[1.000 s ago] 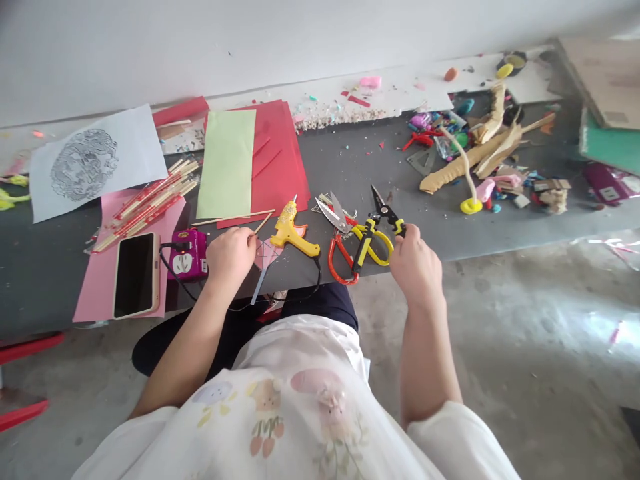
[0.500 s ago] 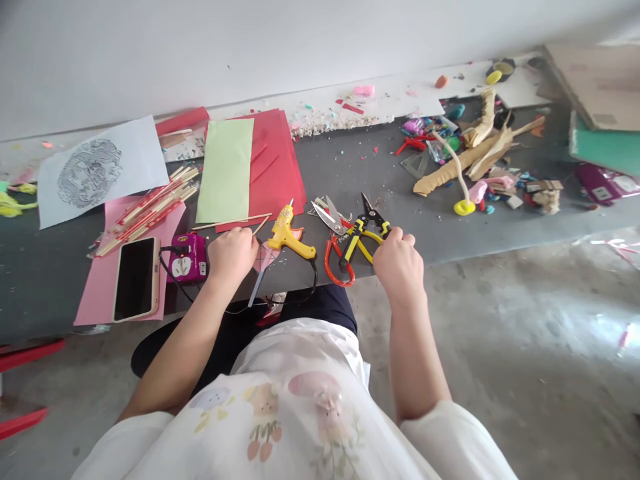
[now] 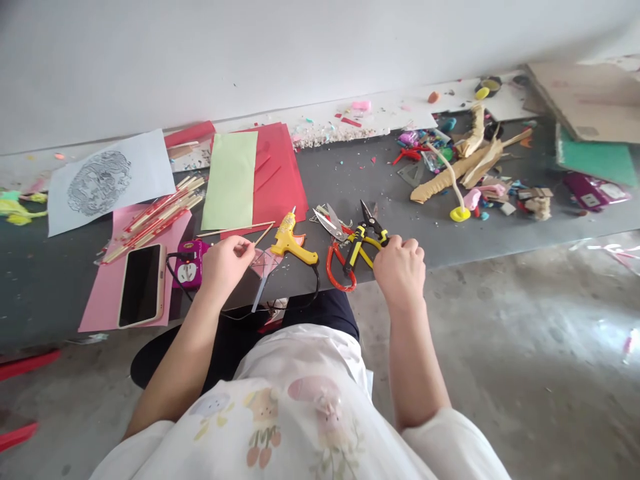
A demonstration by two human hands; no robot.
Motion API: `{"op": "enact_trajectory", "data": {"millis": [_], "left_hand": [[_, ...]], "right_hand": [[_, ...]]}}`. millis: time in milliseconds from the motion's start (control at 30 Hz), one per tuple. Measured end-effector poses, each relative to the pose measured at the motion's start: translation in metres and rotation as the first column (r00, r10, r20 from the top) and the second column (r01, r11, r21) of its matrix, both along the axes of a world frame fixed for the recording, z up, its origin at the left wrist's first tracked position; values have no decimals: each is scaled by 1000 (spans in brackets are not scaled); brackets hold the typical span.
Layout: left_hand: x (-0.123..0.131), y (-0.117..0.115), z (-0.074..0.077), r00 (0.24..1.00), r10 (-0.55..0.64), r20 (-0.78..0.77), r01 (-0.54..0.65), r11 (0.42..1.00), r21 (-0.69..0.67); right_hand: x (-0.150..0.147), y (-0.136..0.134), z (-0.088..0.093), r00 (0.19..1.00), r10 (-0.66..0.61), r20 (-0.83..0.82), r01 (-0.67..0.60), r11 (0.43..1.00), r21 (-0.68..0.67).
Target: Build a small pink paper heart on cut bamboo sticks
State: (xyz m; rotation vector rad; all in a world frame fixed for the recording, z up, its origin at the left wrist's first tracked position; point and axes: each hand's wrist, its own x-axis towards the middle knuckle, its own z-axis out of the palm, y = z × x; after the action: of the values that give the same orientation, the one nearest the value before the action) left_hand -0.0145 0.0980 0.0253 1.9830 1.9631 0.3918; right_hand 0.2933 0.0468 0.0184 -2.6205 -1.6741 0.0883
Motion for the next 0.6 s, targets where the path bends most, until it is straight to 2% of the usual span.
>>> {"op": "enact_trajectory", "data": {"millis": [100, 200, 267, 367, 467, 600], "left_hand": [[-7, -8, 0, 962, 38, 271, -21, 998, -65], [-10, -16, 0, 815, 110, 569, 10, 979, -204], [-9, -22, 3, 669, 181, 721, 59, 954, -293], [-7, -31, 13, 500, 246, 831, 144, 922, -360], [-9, -40, 25, 441, 256, 860, 194, 909, -370], [-14, -49, 32, 431, 246, 868, 247, 893, -376]], "right_hand": [[-12, -1, 14, 997, 67, -29, -60, 976, 208], [-40, -1, 31, 948, 268, -173, -188, 907, 378], [-64, 0, 39, 835, 443, -327, -277, 851, 447], [-101, 0, 44, 579, 641, -503, -380, 758, 530], [-127, 1, 44, 378, 704, -601, -383, 710, 591], [-143, 2, 44, 267, 727, -633, -376, 683, 626]]}}
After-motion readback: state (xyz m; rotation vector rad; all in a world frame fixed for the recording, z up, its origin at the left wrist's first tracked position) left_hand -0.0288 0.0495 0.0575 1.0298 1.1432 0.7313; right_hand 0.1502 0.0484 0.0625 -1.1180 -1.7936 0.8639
